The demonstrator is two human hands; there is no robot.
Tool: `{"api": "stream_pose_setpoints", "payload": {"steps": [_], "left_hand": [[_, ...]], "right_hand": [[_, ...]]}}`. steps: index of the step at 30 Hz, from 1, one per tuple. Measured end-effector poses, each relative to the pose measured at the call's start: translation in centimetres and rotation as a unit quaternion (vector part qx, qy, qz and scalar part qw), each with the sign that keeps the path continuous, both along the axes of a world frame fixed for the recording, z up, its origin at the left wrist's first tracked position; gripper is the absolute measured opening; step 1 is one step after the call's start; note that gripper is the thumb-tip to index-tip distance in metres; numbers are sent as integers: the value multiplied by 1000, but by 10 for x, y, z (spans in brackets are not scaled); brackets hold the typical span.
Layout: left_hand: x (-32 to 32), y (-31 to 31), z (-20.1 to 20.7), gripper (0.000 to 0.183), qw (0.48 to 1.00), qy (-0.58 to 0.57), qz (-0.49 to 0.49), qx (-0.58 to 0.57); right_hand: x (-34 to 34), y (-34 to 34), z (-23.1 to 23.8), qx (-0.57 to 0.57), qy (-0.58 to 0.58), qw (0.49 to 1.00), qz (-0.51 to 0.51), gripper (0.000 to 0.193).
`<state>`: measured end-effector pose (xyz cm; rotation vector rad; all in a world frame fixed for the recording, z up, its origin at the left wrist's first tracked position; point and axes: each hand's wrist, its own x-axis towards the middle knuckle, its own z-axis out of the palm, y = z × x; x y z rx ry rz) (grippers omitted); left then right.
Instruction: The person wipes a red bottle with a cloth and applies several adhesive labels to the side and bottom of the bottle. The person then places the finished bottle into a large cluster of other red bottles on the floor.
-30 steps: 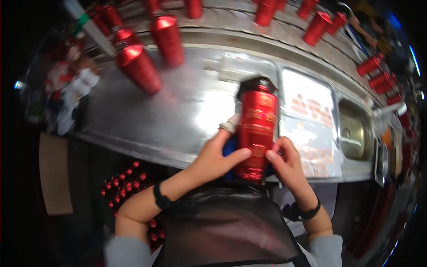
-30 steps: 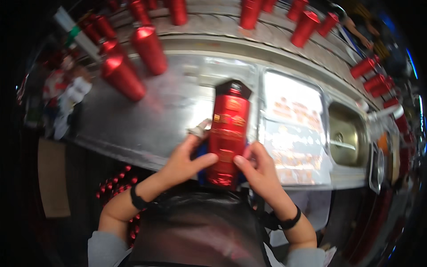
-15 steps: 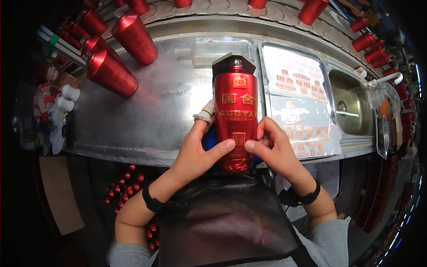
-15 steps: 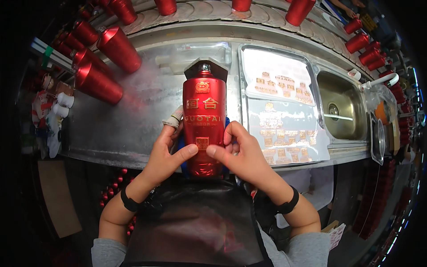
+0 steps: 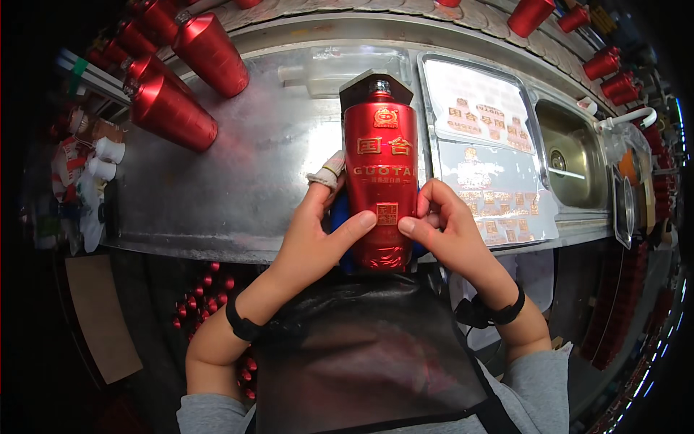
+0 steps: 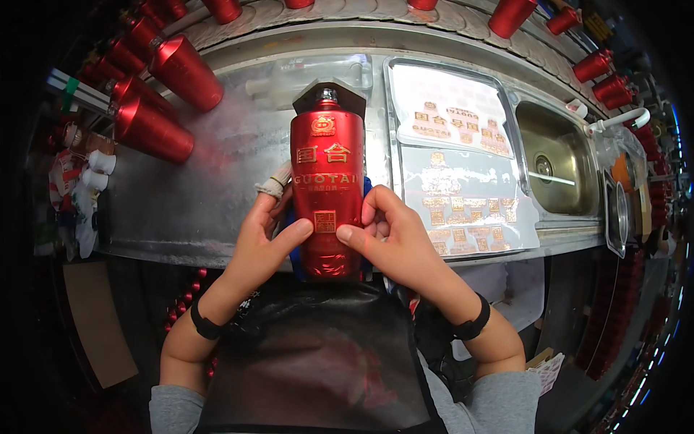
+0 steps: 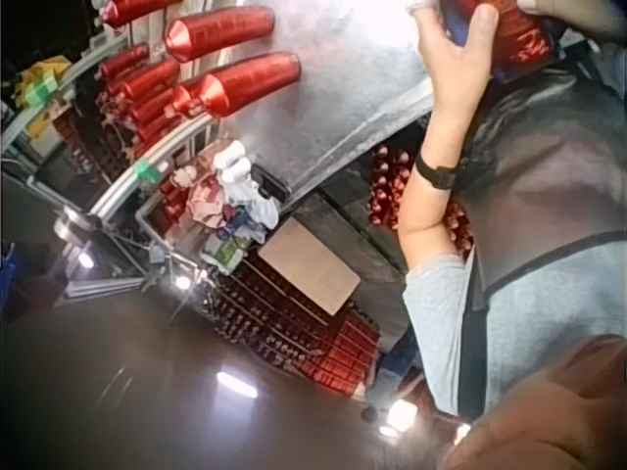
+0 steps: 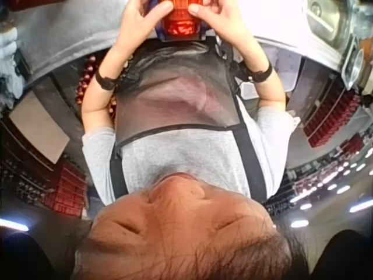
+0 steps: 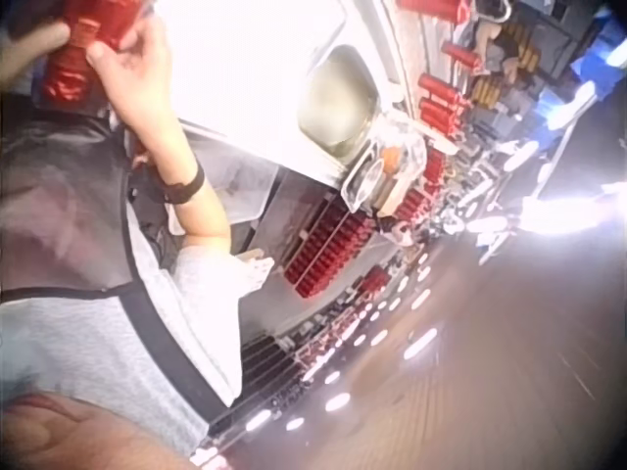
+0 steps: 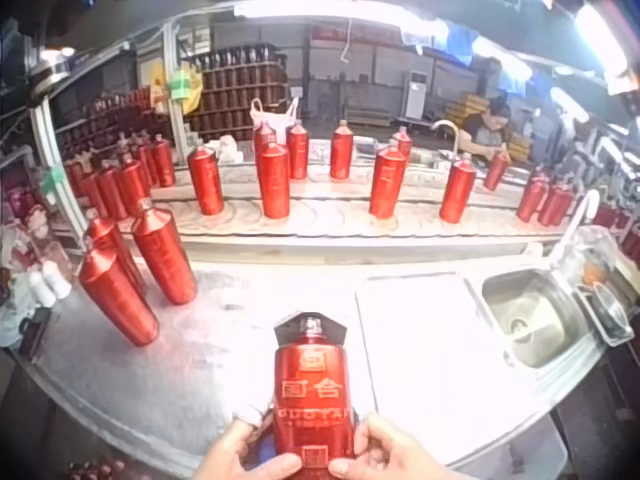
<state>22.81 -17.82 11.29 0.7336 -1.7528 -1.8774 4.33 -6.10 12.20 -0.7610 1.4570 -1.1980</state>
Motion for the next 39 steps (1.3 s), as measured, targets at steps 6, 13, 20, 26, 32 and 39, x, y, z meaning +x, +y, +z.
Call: {"api": "stream_pose_setpoints", "payload": {"steps": [6,13,20,26,32,39], "left_hand": [[13,2,-8,84,999,-3,-35,-14],[15,-2,-11,83,998,6,-30,61],[16,1,-15,88,998,8,-51,-21],[17,-1,-16,91,998,4,-44,-37],[16,-4,-14,91,998,26,-44,-44],[15,0,-11,96,998,-6,-36,-53]], "right_hand": [[2,5,-8,-31,70,997,24,35],[-4,3,-4,10,-18,1000,21,34],[0,4,-5,-10,79,996,42,36],[0,2,-1,2,40,998,40,39],[-3,0,1,15,45,998,33,29],[-58,0,-7,22,-268,950,-159,16]]}}
